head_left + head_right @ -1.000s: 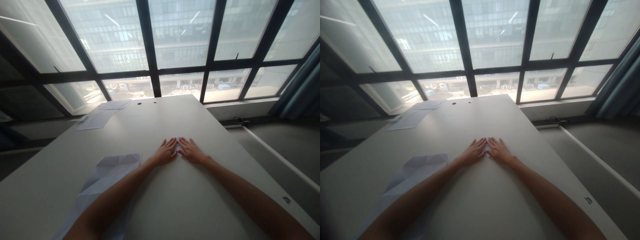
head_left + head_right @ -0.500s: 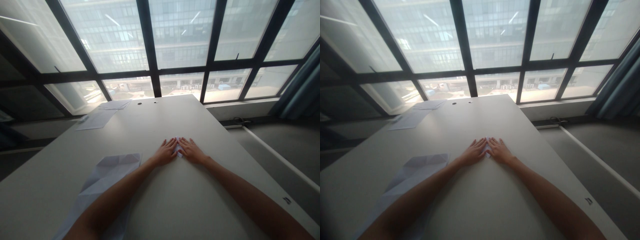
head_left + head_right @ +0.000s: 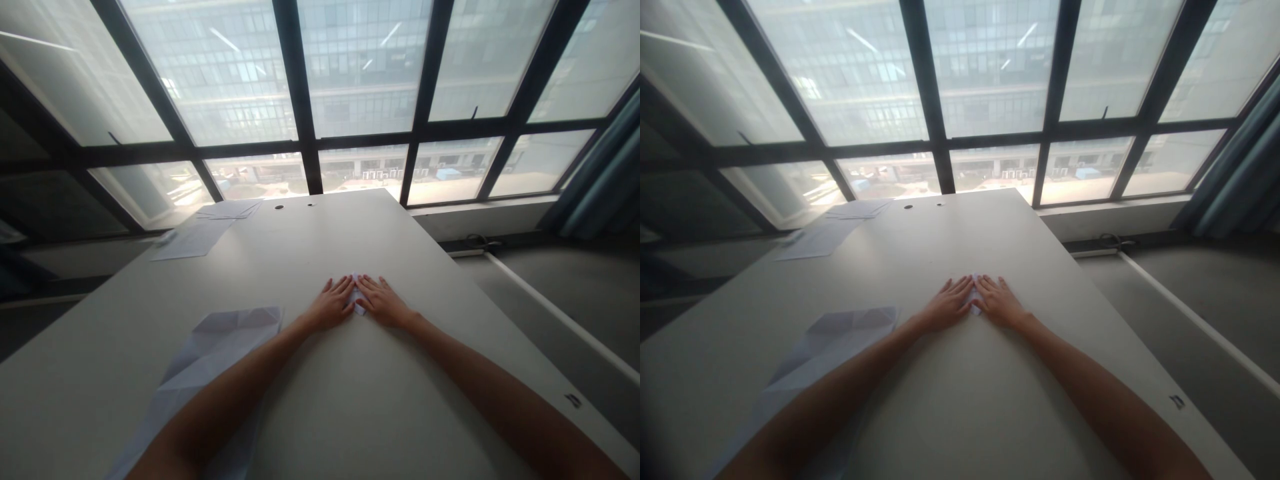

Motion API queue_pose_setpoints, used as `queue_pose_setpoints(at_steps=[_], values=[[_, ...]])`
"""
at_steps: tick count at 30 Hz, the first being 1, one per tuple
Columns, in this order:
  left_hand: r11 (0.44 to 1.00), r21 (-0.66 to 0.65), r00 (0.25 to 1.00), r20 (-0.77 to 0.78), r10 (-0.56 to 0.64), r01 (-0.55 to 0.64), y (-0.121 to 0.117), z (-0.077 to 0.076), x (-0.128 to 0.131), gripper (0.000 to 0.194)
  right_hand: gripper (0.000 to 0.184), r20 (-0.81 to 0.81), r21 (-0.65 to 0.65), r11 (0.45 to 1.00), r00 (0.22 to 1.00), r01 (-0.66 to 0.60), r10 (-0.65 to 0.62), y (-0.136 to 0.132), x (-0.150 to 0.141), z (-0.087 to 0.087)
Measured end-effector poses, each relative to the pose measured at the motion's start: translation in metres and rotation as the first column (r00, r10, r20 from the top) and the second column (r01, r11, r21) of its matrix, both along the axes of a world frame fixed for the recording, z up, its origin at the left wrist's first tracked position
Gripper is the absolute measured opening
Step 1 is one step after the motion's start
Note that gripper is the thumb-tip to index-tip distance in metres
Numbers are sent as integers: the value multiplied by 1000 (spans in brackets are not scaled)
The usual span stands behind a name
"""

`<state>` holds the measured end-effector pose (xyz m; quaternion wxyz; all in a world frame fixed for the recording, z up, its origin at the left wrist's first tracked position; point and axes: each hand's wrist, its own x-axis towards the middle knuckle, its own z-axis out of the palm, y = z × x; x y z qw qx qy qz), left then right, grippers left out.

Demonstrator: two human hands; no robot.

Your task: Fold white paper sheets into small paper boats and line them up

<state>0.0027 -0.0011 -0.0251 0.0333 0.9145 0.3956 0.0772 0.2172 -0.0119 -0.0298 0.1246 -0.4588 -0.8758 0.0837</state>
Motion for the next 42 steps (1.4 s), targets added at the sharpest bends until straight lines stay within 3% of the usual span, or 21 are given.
queue_pose_setpoints(at_steps=[7,13,21,25,30,36,42], values=[[1000,13,1000,-7,-20,20,0,2,0,66,72,26,15,1000,999,-25,24,0,1,0],[999,13,999,-45,29,-29,-2,3,2,70,76,42,5,1000,999,-29,29,1,1,-2],[951,32,951,-37,308,-307,-13,2,9,87,70,76,40,989,987,140,-143,0,-3,-9],[940,38,939,-48,341,-340,-13,-1,9,89,71,84,23,978,974,208,-209,-3,-5,-7],[944,82,947,-7,322,-321,-12,-2,8,80,70,81,12,977,974,213,-214,-3,-5,-5],[984,166,993,105,49,-66,-14,9,11,47,68,35,20,970,970,242,-242,-4,-6,-6],[989,124,990,132,58,-75,-14,9,10,41,55,-38,45,979,980,196,-195,-5,-5,0]])
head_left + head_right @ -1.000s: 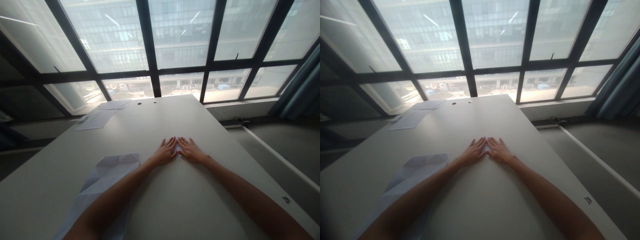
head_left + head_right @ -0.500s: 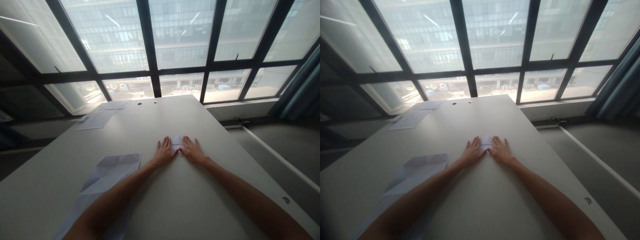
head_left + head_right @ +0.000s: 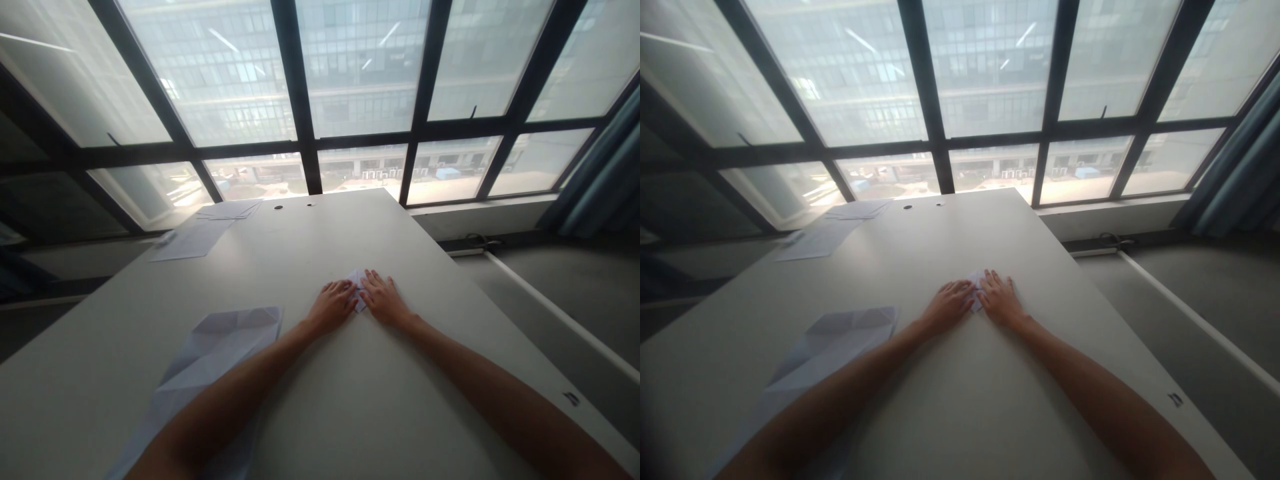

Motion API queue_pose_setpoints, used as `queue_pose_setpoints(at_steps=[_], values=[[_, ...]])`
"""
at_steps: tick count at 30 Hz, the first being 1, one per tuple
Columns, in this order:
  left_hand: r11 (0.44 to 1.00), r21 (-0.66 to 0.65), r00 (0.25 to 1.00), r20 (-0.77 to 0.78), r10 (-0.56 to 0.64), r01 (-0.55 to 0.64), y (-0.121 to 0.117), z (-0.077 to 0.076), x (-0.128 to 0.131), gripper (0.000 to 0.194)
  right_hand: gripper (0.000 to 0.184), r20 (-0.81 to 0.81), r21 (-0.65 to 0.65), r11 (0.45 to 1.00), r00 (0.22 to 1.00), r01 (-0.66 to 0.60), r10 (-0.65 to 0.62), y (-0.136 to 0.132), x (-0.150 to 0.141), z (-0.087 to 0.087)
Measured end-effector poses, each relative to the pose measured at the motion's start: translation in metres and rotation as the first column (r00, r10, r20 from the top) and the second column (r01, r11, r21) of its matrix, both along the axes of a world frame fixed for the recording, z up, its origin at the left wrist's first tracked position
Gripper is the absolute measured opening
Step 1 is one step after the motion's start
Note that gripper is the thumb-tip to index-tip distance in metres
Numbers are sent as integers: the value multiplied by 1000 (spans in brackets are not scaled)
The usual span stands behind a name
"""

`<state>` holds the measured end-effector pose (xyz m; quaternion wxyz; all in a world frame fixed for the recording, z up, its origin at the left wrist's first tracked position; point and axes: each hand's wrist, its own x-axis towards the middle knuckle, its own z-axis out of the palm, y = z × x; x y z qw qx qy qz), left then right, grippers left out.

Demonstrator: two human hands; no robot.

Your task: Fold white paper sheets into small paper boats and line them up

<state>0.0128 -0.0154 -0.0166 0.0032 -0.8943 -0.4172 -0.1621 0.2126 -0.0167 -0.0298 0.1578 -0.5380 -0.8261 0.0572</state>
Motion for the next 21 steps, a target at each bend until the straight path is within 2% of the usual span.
queue_pose_setpoints(at_steps=[5,9,12,16,19,21], values=[[999,9,999,-14,45,-45,2,-2,-2,38,42,-96,89,989,987,-121,129,1,0,12],[991,40,992,14,125,-125,2,-2,-4,36,38,-123,112,988,985,-109,122,0,2,18],[991,17,990,41,134,-134,5,-3,-5,38,33,-186,131,988,977,-83,106,0,3,17],[994,-75,995,49,90,-86,10,-7,-6,44,34,-269,183,982,963,46,5,5,5,8],[988,-154,999,33,7,-1,12,-7,-6,43,37,-244,149,982,967,115,-76,11,7,3],[984,-174,999,29,-36,41,12,-6,-7,43,33,-213,113,987,973,116,-90,13,8,2]])
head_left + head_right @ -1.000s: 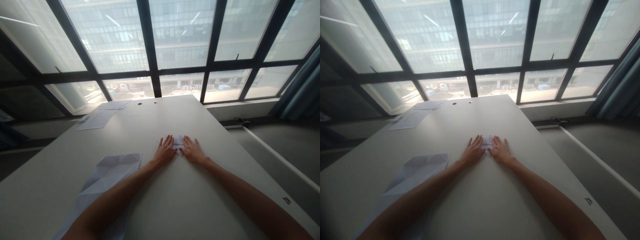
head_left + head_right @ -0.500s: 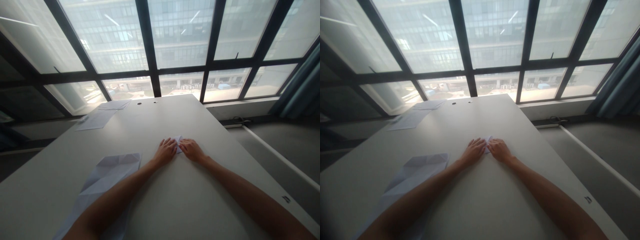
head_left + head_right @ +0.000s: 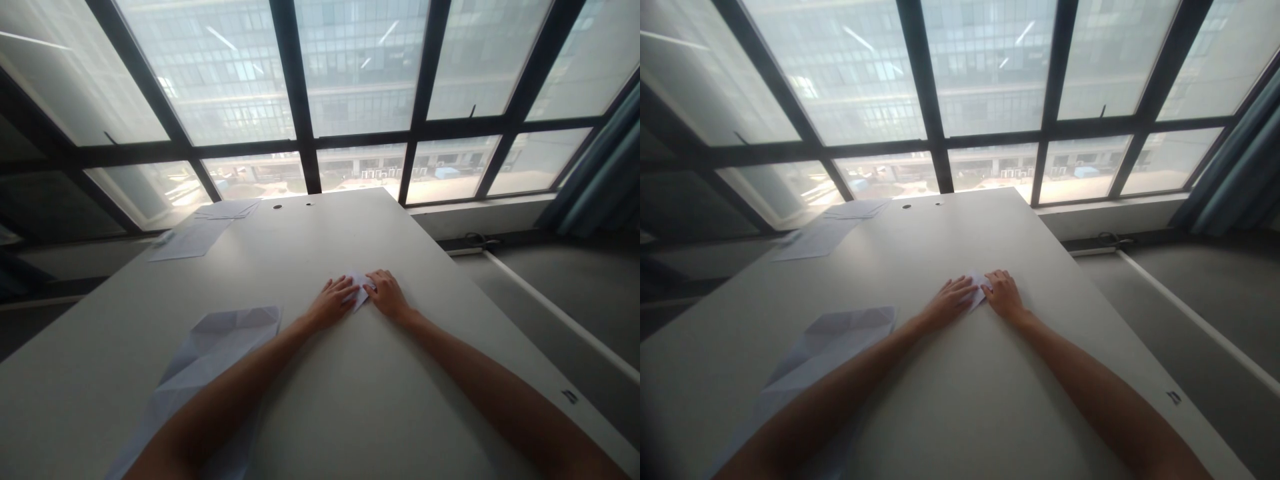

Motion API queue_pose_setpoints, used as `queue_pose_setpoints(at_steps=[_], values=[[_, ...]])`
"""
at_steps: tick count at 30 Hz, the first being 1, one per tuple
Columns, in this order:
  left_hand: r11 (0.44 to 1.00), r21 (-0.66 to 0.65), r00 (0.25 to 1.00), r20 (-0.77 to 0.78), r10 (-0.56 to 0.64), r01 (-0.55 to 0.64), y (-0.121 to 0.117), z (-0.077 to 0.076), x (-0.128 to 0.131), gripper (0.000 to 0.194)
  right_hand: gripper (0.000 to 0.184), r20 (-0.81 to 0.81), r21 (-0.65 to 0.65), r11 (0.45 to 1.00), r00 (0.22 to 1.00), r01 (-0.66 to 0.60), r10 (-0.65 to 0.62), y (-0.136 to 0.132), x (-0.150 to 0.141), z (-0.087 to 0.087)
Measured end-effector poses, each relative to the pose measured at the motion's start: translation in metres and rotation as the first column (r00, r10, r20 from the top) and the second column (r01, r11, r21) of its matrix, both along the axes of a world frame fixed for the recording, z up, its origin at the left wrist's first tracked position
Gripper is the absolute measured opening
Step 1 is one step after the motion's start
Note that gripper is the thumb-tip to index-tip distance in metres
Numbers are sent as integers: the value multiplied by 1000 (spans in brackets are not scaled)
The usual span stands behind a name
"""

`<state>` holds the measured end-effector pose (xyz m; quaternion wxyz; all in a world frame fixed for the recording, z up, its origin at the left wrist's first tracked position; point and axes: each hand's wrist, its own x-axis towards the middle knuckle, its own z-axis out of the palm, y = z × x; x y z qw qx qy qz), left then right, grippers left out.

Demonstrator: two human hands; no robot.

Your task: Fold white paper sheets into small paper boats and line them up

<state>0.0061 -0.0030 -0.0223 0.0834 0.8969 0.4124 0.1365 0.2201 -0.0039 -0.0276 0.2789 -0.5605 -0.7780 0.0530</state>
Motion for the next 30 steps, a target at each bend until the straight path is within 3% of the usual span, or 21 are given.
queue_pose_setpoints(at_steps=[5,11,17,22,26,28,30], values=[[995,58,997,-10,-78,78,-2,1,-1,38,31,6,-42,999,1000,-7,8,-7,-6,4],[976,143,986,12,-165,162,-1,-1,0,35,33,18,-72,992,995,100,-99,-19,-16,11],[963,156,976,-16,-218,218,-5,5,1,36,39,46,-148,967,978,210,-205,-15,-12,14],[962,140,972,-26,-233,234,-6,8,1,39,49,-133,-247,944,957,219,-257,-12,-11,6],[966,141,975,19,-222,217,-6,7,2,40,55,-347,-214,962,907,171,-238,-8,-12,-1],[977,168,984,99,-149,131,-7,7,3,41,58,-525,-180,978,831,102,-183,-5,-12,-2],[982,185,974,226,-18,-25,-7,7,4,42,63,-702,-152,988,699,39,-136,-2,-12,-2]])
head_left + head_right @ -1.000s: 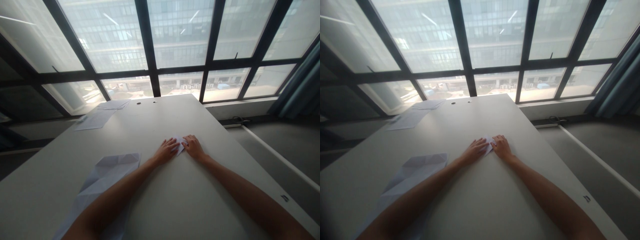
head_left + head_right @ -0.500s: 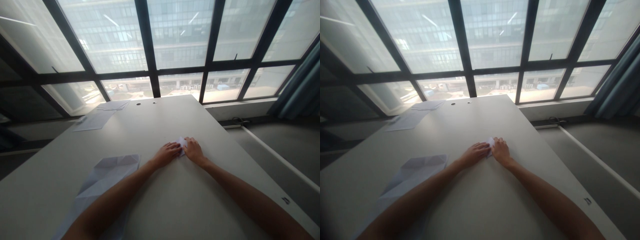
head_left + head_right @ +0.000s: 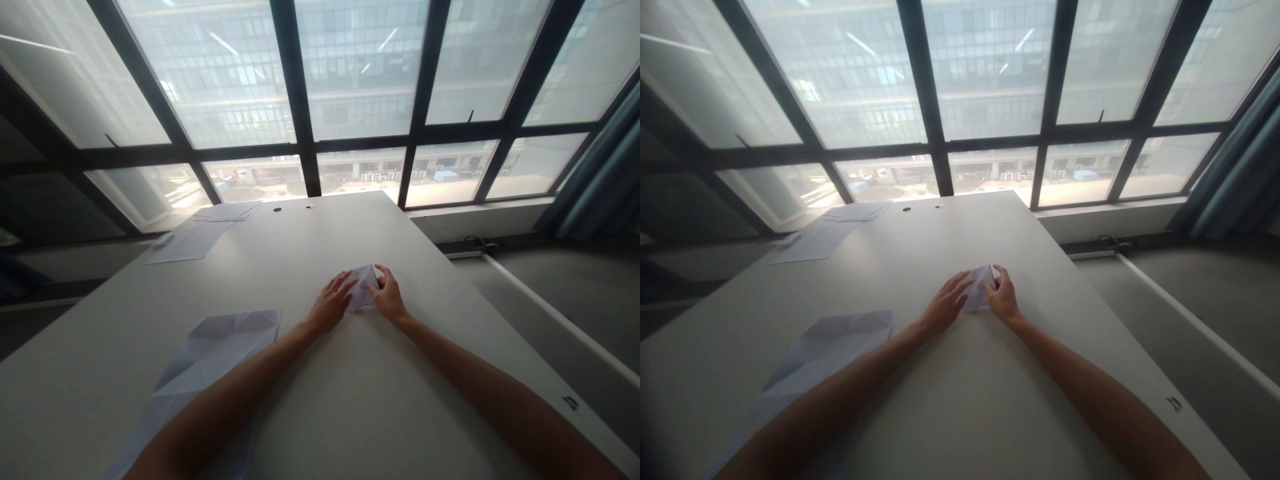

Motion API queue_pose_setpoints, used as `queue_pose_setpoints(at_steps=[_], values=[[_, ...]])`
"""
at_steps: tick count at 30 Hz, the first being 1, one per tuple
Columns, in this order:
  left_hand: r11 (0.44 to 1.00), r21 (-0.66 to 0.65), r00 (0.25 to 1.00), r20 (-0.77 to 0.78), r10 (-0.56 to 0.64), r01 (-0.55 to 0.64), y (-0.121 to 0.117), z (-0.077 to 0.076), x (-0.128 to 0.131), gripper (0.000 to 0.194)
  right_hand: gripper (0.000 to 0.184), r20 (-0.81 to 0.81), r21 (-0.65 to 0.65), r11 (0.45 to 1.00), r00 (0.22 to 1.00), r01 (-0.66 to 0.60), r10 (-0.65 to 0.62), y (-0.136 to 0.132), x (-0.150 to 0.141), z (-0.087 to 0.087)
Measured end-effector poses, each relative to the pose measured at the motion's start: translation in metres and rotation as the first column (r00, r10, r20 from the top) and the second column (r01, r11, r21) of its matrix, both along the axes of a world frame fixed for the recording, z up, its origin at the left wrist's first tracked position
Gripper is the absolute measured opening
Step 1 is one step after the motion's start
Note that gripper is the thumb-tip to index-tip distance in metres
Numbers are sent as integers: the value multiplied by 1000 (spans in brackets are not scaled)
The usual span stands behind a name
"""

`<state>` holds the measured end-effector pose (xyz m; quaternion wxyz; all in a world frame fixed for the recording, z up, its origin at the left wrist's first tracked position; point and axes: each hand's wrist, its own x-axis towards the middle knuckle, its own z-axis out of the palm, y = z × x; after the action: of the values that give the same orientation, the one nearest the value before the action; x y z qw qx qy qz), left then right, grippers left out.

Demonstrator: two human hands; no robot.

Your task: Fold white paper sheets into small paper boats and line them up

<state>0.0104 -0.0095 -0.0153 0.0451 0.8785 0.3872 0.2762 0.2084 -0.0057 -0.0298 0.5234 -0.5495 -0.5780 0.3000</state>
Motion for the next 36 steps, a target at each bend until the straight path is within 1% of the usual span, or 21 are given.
queue_pose_setpoints(at_steps=[2,3,5,7,9,12,13,15,19,20,22,25,27,31,34,36], values=[[992,-17,984,123,129,-128,1,1,0,46,69,-180,23,1000,984,-3,7,2,0,1],[985,-35,970,168,174,-170,2,1,0,48,72,-245,29,1000,970,1,6,3,1,2],[975,-83,950,224,218,-204,4,1,-1,50,76,-339,32,999,941,5,6,3,1,4],[968,-164,934,273,229,-190,6,1,-1,54,78,-403,26,1000,915,1,9,2,2,6],[952,-279,904,361,228,-128,8,-1,-1,60,81,-444,17,1000,896,-6,13,1,1,7],[905,-422,815,543,204,55,11,-3,2,70,81,-483,23,999,875,-28,36,-1,0,9],[890,-442,781,593,195,114,12,-3,2,70,81,-489,29,999,871,-36,46,-2,-1,9],[873,-449,720,668,188,189,15,-4,2,65,78,-496,40,997,865,-61,73,-2,-2,9],[870,-424,632,753,186,250,18,-5,-2,52,73,-483,76,990,864,-122,144,-1,-4,8],[872,-419,626,758,183,253,19,-5,-2,51,71,-477,86,988,865,-131,156,-1,-4,8],[883,-411,640,746,183,227,19,-6,-3,50,65,-468,100,985,867,-139,170,0,-4,8],[907,-389,679,711,183,163,19,-8,-3,47,48,-456,105,986,875,-126,161,2,-4,7],[920,-370,692,698,183,130,18,-8,-3,44,39,-464,81,989,873,-125,149,3,-3,6],[927,-363,687,697,205,92,18,-6,-3,44,37,-485,31,989,863,-145,142,5,-1,4],[919,-382,680,699,222,93,19,-6,-2,48,29,-408,23,994,907,-108,108,6,2,3],[915,-388,677,703,218,109,19,-7,-2,53,28,-358,24,996,929,-89,91,6,3,3]])
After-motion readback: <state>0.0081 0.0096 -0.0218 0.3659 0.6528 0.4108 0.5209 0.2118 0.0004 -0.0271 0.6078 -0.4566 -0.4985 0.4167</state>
